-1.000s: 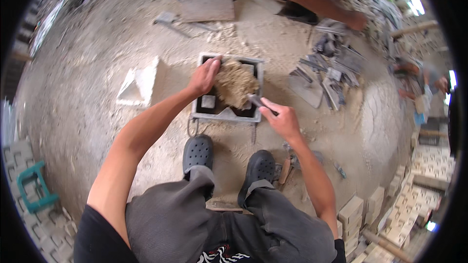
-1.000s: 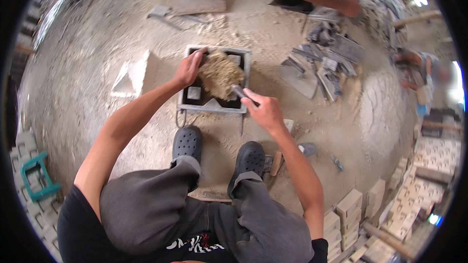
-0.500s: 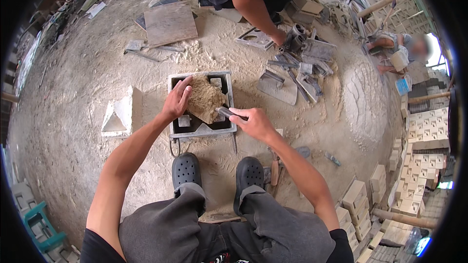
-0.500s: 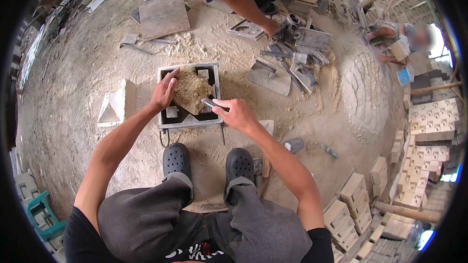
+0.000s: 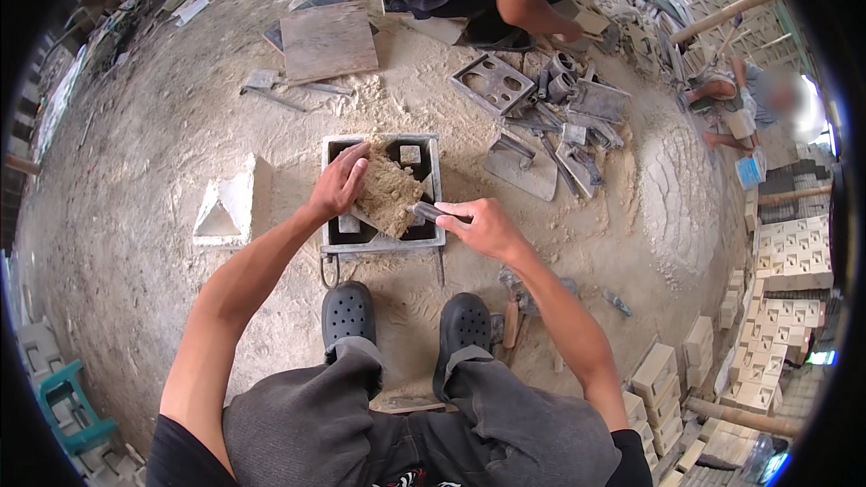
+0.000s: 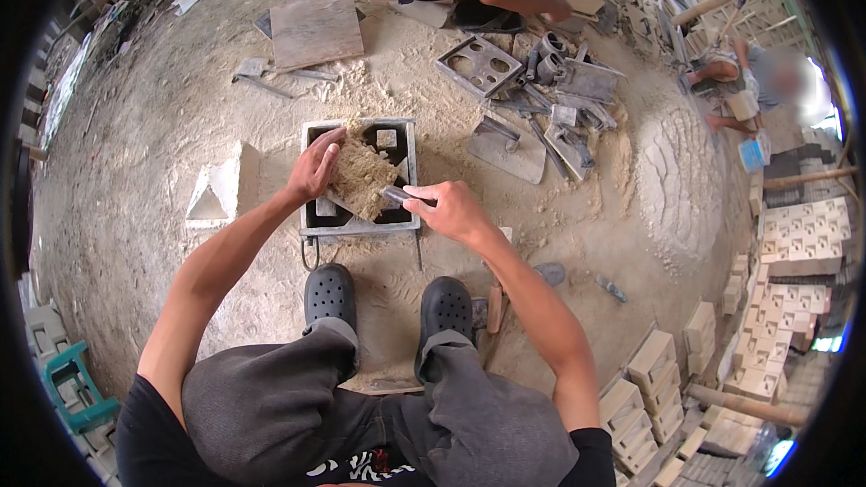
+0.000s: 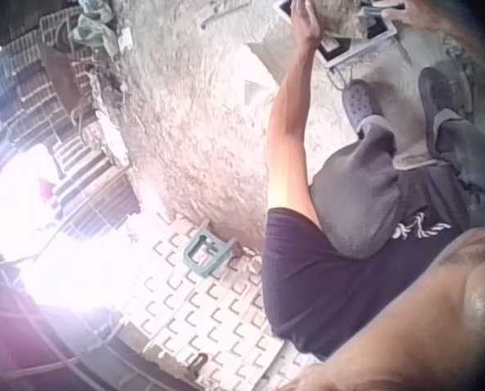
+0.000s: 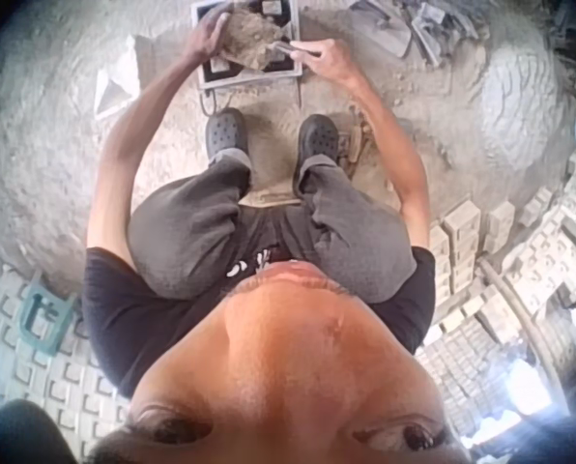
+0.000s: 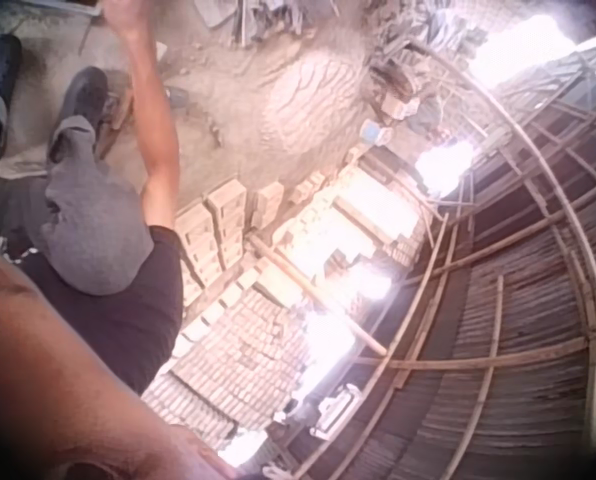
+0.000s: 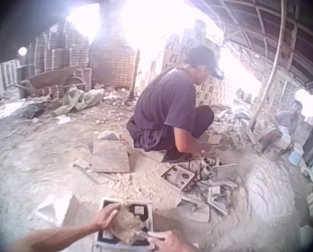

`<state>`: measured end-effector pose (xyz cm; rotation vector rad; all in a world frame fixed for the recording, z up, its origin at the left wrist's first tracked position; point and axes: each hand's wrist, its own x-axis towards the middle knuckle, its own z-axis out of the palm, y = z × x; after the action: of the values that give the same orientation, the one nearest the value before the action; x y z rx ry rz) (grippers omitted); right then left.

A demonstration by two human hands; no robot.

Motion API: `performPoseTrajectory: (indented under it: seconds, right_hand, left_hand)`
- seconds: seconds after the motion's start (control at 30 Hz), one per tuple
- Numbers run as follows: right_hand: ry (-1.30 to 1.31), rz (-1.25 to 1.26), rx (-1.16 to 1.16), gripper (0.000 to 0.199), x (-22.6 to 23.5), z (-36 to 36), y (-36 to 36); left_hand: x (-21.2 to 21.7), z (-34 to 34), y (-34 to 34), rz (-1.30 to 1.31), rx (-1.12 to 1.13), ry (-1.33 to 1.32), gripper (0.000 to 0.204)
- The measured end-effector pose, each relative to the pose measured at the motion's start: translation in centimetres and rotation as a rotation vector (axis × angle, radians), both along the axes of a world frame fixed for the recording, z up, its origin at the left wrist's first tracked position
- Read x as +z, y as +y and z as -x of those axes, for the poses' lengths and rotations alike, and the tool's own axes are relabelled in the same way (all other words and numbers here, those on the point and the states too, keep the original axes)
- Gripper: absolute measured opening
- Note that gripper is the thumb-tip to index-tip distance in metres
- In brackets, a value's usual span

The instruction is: The person fills a decorative star-shaped mold with sand and concrete mix, using a trowel and small brushes to pack and smooth the material into the intricate pattern.

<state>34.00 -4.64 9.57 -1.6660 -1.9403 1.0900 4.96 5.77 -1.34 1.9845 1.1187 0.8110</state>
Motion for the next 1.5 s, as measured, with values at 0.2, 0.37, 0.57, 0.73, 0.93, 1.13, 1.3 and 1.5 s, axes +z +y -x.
performPoseTrajectory:
  seconds: [0.2,0.37,0.57,0.73,0.93,1.13,1.3,1.5]
  right_hand:
    - [-0.099,0.114,-0.027,0.038,1.2,0.1,-0.1]
    - [-0.139,-0.017,-0.021,0.036,1.3,0.5,-0.3]
    - [-0.273,-0.175,-0.028,0.035,0.6,0.6,-0.9]
    - [-0.354,-0.372,-0.019,0.035,-0.4,-0.1,-2.0]
    - [-0.356,-0.511,-0.044,0.033,-1.5,0.3,-2.5]
    - [-0.334,-0.552,-0.051,0.033,-2.3,0.0,-2.8]
    - [-0.307,-0.568,-0.048,0.033,-2.4,0.1,-3.0]
    - [-0.283,-0.569,-0.064,0.031,-2.5,0.3,-3.0]
  left_hand:
    - [0.0,0.4,1.4,-0.002,0.069,-0.008,0.054]
    - [-0.7,1.8,3.3,-0.09,0.055,0.095,0.054]
    - [-1.0,0.5,2.4,-0.136,-0.112,0.338,0.062]
    - [-1.0,-1.2,0.1,-0.048,-0.035,0.193,0.065]
    - [-0.2,-2.7,1.9,0.015,0.2,-0.178,0.063]
    - [-0.1,-2.9,1.9,0.074,0.213,-0.158,0.063]
    - [-0.1,-2.5,1.8,0.132,0.204,-0.201,0.064]
    - [-0.2,-2.3,1.9,0.223,0.245,-0.299,0.068]
